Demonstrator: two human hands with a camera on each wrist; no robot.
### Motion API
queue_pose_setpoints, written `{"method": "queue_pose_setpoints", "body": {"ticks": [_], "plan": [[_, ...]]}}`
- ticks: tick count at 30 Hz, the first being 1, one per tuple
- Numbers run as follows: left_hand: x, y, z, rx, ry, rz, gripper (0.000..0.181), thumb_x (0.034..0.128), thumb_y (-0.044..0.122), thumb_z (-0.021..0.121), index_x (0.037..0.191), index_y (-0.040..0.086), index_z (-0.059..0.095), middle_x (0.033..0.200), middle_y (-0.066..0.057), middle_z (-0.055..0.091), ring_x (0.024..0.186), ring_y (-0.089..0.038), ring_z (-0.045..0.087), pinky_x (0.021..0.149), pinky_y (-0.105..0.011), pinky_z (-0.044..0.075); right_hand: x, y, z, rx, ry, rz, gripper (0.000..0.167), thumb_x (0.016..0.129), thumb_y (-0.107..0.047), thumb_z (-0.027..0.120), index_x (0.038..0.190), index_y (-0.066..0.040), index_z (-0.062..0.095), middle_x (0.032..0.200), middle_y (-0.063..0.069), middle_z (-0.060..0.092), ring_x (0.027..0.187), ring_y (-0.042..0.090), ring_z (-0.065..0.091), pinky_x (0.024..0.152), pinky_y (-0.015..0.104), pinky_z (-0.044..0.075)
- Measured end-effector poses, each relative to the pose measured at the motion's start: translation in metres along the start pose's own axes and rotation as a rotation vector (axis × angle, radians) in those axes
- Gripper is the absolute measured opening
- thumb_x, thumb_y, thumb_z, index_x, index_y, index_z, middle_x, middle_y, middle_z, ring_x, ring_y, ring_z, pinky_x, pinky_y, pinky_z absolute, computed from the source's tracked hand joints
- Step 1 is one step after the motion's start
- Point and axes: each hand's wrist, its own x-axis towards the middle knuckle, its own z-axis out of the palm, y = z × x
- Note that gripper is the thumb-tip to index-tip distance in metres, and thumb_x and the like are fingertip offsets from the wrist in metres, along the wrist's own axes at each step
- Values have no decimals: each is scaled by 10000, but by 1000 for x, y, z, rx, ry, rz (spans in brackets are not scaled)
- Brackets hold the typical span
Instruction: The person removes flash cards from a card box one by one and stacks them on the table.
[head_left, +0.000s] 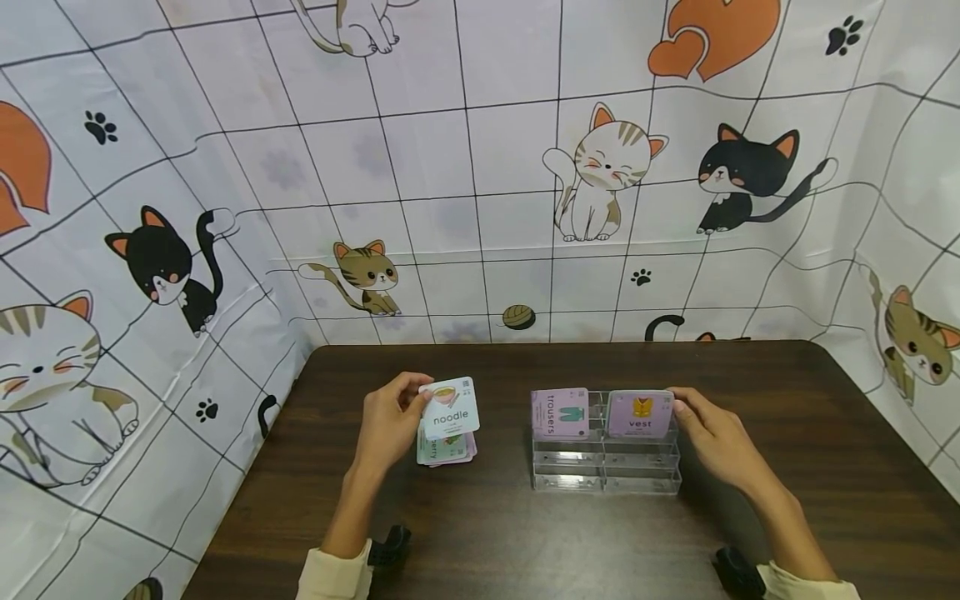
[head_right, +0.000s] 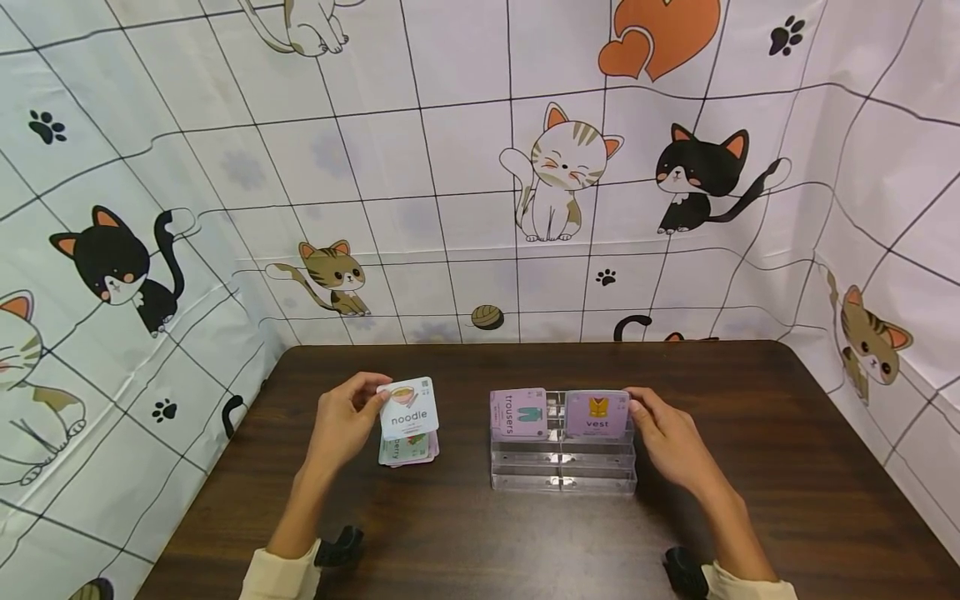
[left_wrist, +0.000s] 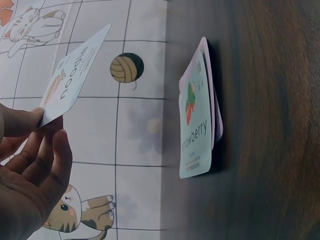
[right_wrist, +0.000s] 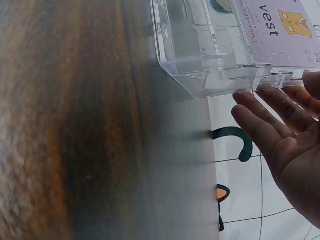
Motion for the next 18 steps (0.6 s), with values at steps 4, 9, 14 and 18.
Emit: {"method": "queue_pose_setpoints", "body": {"ticks": [4,9,14,18], "plan": [[-1,-1,-1,-1,3,-4,150,1001,56,746,1148,66,779,894,-91,740,746,-174,601,661,-240,468,-1,0,0,-3,-1,1,338,1169,-210,453,1420,-30,591,1184,265,753,1099,469,727,887,680,554],[-1,-2,-3,6,9,5,150,1002,66,748,1148,68,780,893,-87,747,738,-166,609,672,-243,473,-1,0,1,-1,0,3,342,1169,-215,451,1421,-31,592,1180,260,754,1092,459,725,882,673,553],[-2,-6,-5,20,-6,-7,160,1003,68,746,1159,58,778,903,-96,749,743,-165,605,672,-240,470,-1,0,1,0,3,1,341,1169,-212,451,1420,-28,592,1176,259,755,1085,448,724,877,666,555],[-3,-11,-7,27,-10,-28,162,1004,66,745,1163,65,778,913,-97,741,752,-175,595,670,-241,464,0,0,1,2,5,-5,334,1167,-199,458,1416,-23,593,1184,266,750,1086,451,725,880,672,559]]}}
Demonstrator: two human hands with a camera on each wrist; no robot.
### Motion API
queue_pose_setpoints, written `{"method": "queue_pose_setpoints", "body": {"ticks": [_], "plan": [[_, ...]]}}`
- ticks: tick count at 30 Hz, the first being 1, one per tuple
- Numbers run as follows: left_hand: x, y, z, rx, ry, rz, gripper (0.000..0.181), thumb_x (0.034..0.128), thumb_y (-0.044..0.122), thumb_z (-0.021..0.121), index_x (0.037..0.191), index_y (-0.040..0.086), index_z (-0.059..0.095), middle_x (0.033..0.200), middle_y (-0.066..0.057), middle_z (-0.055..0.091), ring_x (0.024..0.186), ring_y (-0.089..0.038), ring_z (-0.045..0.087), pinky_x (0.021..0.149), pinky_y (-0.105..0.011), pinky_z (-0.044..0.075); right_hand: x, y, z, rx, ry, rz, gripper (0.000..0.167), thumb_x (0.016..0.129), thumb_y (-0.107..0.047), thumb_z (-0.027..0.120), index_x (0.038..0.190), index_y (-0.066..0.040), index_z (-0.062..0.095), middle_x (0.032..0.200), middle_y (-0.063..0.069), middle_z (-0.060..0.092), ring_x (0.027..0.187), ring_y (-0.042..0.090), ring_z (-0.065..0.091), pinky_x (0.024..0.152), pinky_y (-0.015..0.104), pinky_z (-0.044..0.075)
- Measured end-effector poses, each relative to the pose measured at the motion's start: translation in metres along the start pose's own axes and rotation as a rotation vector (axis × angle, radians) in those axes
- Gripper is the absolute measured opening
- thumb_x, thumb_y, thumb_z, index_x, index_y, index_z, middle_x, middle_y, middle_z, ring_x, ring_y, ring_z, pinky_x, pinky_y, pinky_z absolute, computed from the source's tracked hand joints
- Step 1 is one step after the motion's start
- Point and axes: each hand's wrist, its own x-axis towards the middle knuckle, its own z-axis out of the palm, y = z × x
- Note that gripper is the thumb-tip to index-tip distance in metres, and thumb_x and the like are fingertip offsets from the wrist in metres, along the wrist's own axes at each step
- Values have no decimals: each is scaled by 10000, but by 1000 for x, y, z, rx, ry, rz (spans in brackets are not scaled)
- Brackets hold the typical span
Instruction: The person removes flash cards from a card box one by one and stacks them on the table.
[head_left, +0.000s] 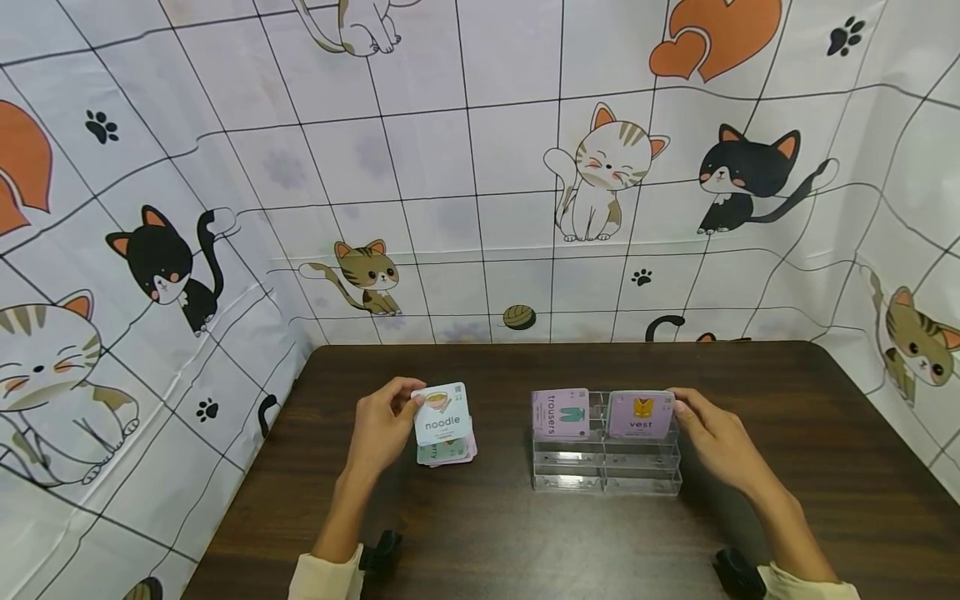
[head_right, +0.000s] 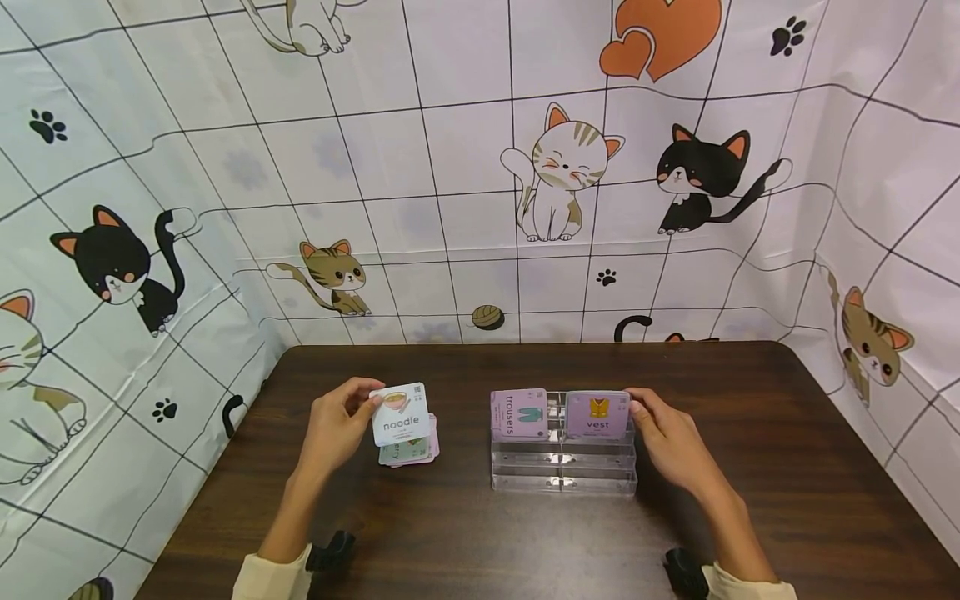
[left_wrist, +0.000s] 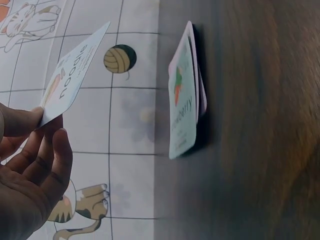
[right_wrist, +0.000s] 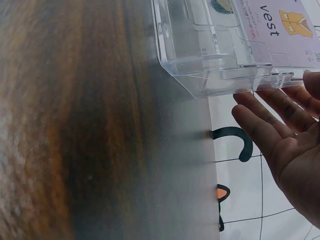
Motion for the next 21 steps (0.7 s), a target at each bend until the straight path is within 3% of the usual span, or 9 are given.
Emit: {"method": "queue_pose_setpoints", "body": {"ticks": [21], "plan": [[2,-12,0,-4,13,-17,158,992,53,750,1147,54,780,912,-105,751,737,-182,589,638,-244,441,0,-1,0,2,-18,20,347,1171,-212,446,1431,-27,583,1214,286,739,1106,487,728,881,676,564]]}}
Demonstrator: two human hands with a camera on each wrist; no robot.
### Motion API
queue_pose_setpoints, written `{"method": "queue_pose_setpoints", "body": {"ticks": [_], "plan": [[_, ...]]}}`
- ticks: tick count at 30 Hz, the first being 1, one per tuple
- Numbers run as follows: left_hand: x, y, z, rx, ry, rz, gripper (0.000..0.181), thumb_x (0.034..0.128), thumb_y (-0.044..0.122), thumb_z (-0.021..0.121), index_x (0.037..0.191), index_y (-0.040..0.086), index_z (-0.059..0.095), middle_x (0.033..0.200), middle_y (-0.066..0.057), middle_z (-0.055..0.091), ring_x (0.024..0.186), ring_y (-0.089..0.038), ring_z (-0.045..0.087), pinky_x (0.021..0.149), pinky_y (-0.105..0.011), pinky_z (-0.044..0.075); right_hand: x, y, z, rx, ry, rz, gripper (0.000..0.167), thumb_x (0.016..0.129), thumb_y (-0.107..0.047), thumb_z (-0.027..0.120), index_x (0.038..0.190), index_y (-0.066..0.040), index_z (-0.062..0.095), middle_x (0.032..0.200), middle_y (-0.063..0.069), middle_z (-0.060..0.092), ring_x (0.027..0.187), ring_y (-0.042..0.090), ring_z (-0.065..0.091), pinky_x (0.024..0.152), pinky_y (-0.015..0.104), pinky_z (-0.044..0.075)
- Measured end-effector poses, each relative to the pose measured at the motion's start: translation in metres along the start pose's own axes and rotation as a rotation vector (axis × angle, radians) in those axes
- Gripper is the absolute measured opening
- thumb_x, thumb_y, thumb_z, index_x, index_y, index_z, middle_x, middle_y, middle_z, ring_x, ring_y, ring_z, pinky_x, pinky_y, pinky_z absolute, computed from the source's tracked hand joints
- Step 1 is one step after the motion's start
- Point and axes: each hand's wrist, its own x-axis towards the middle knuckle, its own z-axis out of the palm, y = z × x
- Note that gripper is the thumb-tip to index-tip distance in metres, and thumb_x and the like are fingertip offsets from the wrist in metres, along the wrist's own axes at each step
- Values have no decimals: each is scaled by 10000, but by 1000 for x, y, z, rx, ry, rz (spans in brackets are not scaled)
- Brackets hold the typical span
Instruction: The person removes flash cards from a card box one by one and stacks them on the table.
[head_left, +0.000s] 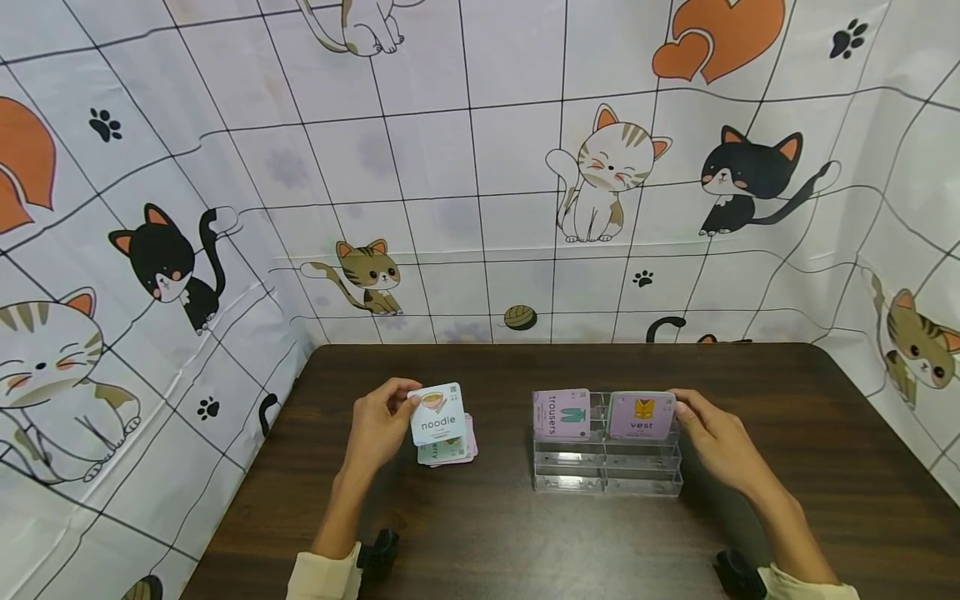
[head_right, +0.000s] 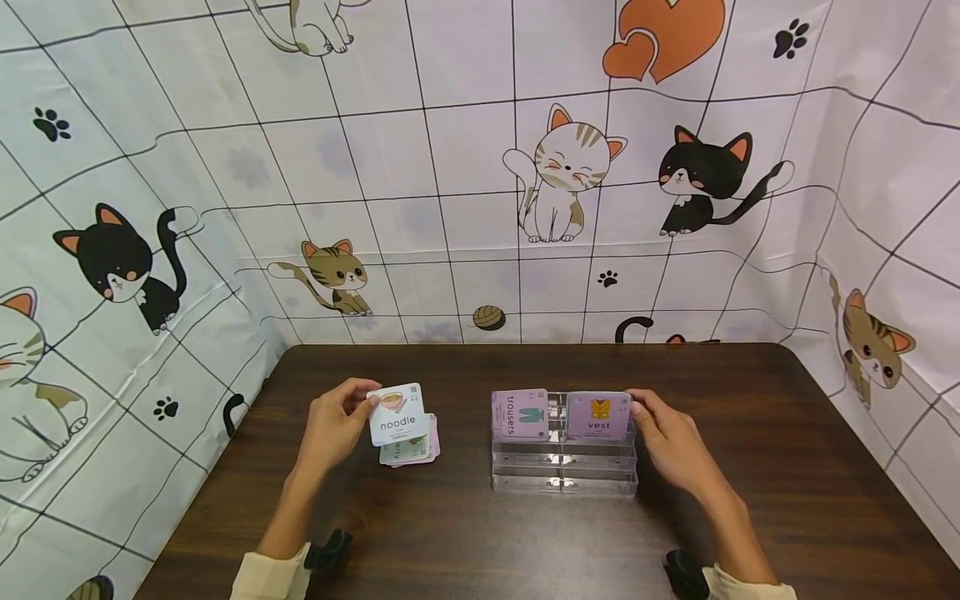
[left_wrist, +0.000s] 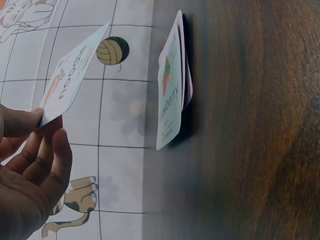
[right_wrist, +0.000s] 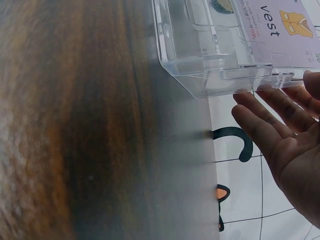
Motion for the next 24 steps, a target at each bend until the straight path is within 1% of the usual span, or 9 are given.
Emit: {"method": "queue_pose_setpoints", "body": {"ticks": [7,14,20,24], "plan": [[1,-4,3,-2,-8,-4,162,999,51,741,1156,47,779,931,-113,759,738,-180,587,635,-241,439,0,0,0,2,0,0,345,1171,-207,445,1430,-28,585,1206,280,744,1105,475,731,881,666,567],[3,-9,5,4,-4,-12,161,991,51,748,1146,57,787,921,-102,759,741,-169,585,653,-243,440,1,0,0,-4,-2,-1,347,1172,-210,441,1433,-28,581,1201,276,746,1105,467,731,881,663,568],[3,-11,7,1,-17,-38,155,991,49,747,1141,60,785,930,-101,755,753,-172,587,650,-238,441,0,0,0,-6,-1,3,345,1172,-211,443,1428,-26,582,1197,276,746,1100,463,730,882,666,564],[4,-14,9,-14,-39,-70,160,995,46,745,1150,56,782,958,-115,760,766,-171,587,650,-231,443,0,0,0,-4,1,-2,340,1170,-206,448,1423,-27,586,1191,270,749,1094,459,731,879,664,564]]}}
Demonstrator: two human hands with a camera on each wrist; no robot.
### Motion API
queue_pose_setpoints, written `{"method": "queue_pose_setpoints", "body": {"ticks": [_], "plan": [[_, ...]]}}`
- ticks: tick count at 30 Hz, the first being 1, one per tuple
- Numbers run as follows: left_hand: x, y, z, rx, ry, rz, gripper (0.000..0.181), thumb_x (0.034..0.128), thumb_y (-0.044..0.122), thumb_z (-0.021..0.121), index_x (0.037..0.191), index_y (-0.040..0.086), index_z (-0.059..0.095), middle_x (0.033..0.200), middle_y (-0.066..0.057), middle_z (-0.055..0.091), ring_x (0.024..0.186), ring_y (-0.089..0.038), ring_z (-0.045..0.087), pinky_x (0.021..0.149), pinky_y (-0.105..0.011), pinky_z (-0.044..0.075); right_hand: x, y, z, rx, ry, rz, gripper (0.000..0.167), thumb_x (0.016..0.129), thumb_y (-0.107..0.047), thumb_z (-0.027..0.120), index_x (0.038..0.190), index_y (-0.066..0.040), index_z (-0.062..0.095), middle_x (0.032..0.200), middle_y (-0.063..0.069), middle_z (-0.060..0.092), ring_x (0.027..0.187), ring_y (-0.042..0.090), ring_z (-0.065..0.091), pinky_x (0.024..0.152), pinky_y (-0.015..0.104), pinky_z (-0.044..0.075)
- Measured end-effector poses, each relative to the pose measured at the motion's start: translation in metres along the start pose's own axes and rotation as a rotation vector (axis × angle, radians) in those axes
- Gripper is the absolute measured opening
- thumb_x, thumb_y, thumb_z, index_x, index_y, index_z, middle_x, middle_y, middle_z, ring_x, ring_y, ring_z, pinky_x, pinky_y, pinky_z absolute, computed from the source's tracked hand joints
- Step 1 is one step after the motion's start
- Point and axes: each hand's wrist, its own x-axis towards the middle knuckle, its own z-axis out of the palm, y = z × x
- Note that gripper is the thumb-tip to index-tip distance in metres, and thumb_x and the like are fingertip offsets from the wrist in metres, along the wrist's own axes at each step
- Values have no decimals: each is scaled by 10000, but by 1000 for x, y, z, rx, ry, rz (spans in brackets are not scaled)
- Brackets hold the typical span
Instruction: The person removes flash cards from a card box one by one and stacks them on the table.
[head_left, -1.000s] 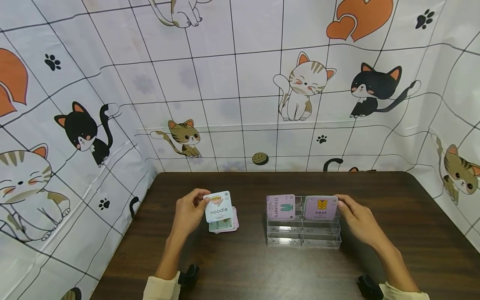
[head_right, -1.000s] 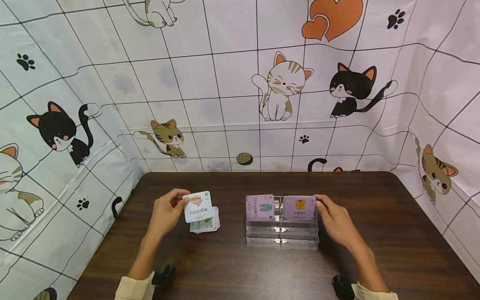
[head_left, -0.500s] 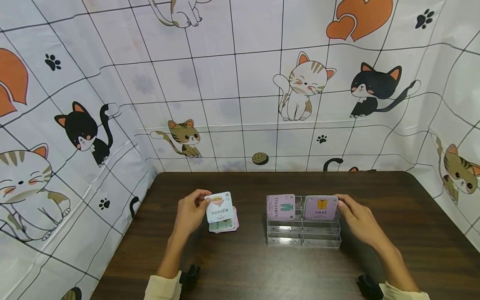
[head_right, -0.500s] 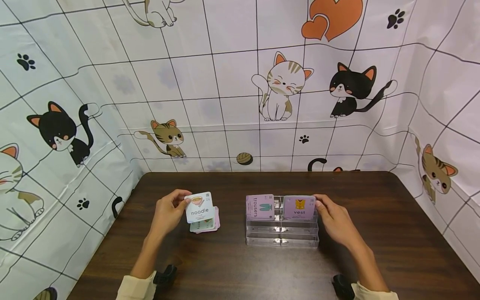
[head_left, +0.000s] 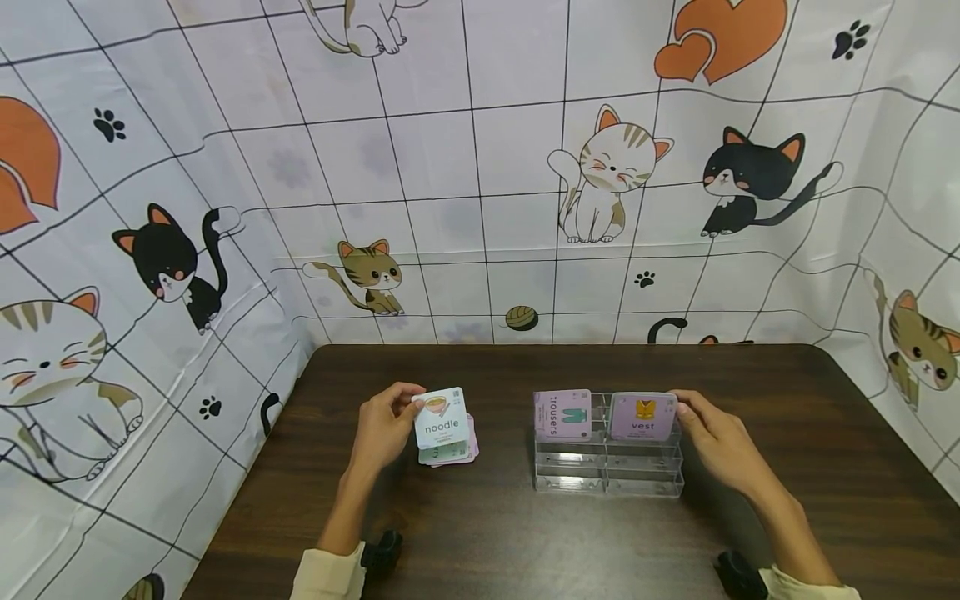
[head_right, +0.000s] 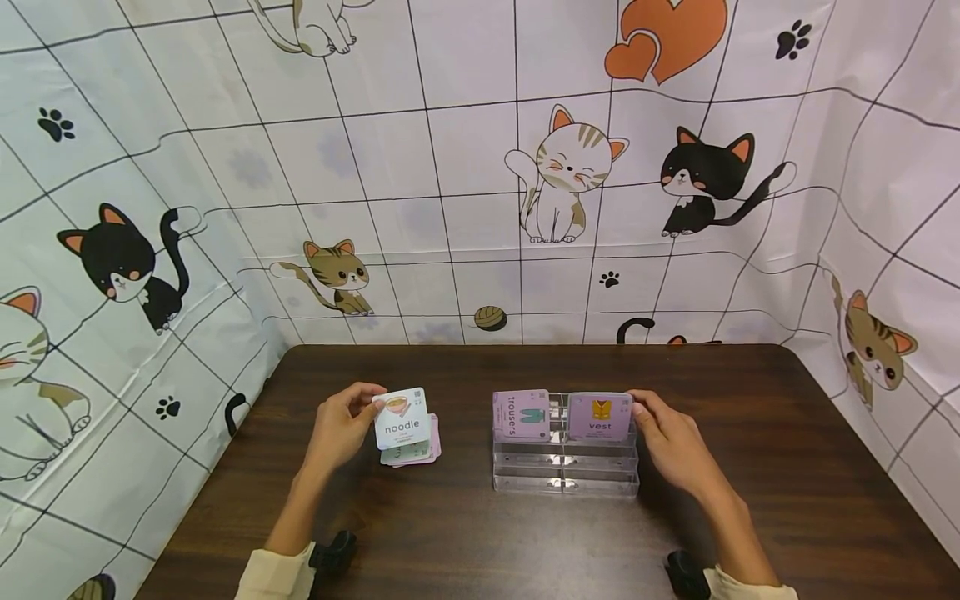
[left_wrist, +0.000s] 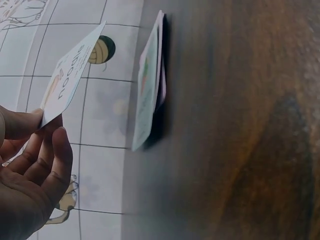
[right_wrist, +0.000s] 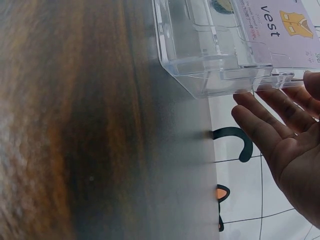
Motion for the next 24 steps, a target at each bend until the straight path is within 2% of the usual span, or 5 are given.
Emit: {"method": "queue_pose_setpoints", "body": {"ticks": [7,12,17,24], "plan": [[0,-6,2,-10,-37,-34,166,1001,52,741,1163,53,777,1008,-124,784,805,-173,648,679,-237,492,0,2,0,-7,2,-4,344,1169,-208,449,1427,-25,584,1193,271,747,1087,454,726,879,672,557],[1,-9,3,-61,-60,-63,168,1005,43,733,1169,34,767,1019,-143,774,807,-176,700,667,-225,547,0,2,0,-7,5,-9,341,1169,-208,451,1425,-28,586,1190,267,749,1086,454,727,879,675,555],[1,-10,4,-92,-64,-82,172,1014,34,715,1180,20,760,1034,-158,777,805,-171,716,658,-232,567,0,1,0,-13,18,-19,330,1165,-197,459,1413,-25,594,1167,260,757,1066,439,732,858,655,562],[2,-12,7,-85,-67,-100,172,1006,39,727,1173,29,767,1024,-151,785,795,-165,718,659,-238,574,0,0,0,-9,19,-21,330,1164,-193,462,1414,-20,591,1175,269,751,1063,448,732,858,662,564]]}}
